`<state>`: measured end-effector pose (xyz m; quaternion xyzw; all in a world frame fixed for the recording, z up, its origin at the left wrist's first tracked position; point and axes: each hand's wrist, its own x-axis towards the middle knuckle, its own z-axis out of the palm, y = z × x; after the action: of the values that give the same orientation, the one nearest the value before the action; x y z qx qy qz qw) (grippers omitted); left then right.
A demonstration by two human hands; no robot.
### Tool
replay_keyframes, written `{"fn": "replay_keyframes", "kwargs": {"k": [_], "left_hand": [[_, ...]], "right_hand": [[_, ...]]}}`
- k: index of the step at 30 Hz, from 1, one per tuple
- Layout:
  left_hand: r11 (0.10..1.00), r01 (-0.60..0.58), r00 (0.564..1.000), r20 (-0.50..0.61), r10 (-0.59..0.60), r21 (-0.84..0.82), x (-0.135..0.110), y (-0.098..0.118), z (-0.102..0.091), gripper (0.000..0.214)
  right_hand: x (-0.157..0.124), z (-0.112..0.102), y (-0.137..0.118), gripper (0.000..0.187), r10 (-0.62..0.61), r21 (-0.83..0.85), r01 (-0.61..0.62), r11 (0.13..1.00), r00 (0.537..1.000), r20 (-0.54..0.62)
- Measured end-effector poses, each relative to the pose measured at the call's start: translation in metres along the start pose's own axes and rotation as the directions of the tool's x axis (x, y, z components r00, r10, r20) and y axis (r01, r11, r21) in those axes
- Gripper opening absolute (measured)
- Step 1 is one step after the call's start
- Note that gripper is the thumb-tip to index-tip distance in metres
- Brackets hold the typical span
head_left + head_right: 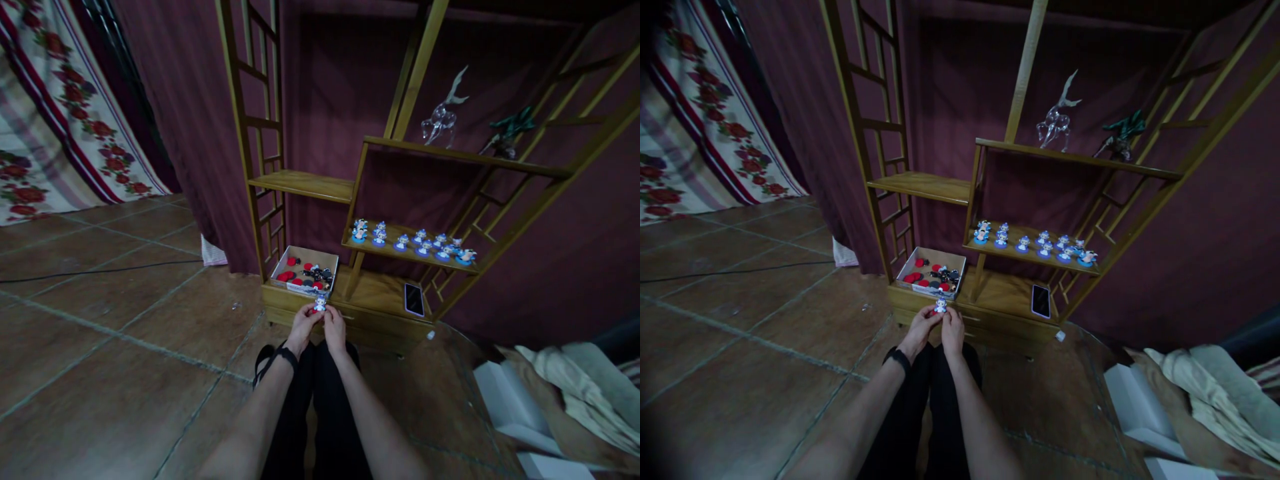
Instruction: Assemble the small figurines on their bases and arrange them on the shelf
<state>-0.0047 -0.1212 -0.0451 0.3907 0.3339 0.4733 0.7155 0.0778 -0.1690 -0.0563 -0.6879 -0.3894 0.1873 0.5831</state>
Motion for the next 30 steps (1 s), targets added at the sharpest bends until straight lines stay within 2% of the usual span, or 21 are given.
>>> {"fn": "replay_keyframes", "kwargs": {"k": [13, 20, 30], "left_hand": [[1.0, -0.003, 1.0, 0.029, 0.002, 0.009, 0.0011, -0.0041, -0.0022, 0.04], [1.0, 0.015, 0.998, 0.056, -0.014, -0.021, 0.0009, -0.0021, 0.0007, 0.052], [1.0, -0.001, 0.997, 0.072, 0.0, 0.009, 0.0001, -0.0004, 0.0016, 0.046]], "right_hand": [[-0.0012, -0.0019, -0.0026, 0.036, -0.003, 0.048, 0.003, 0.999, 1.0, 0.009], [-0.0021, -0.0024, -0.0066, 0.039, 0.006, 0.063, -0.008, 0.998, 1.0, 0.03], [-0.0044, -0.0044, -0.0084, 0.039, 0.015, 0.052, -0.017, 0.999, 0.999, 0.035]]}}
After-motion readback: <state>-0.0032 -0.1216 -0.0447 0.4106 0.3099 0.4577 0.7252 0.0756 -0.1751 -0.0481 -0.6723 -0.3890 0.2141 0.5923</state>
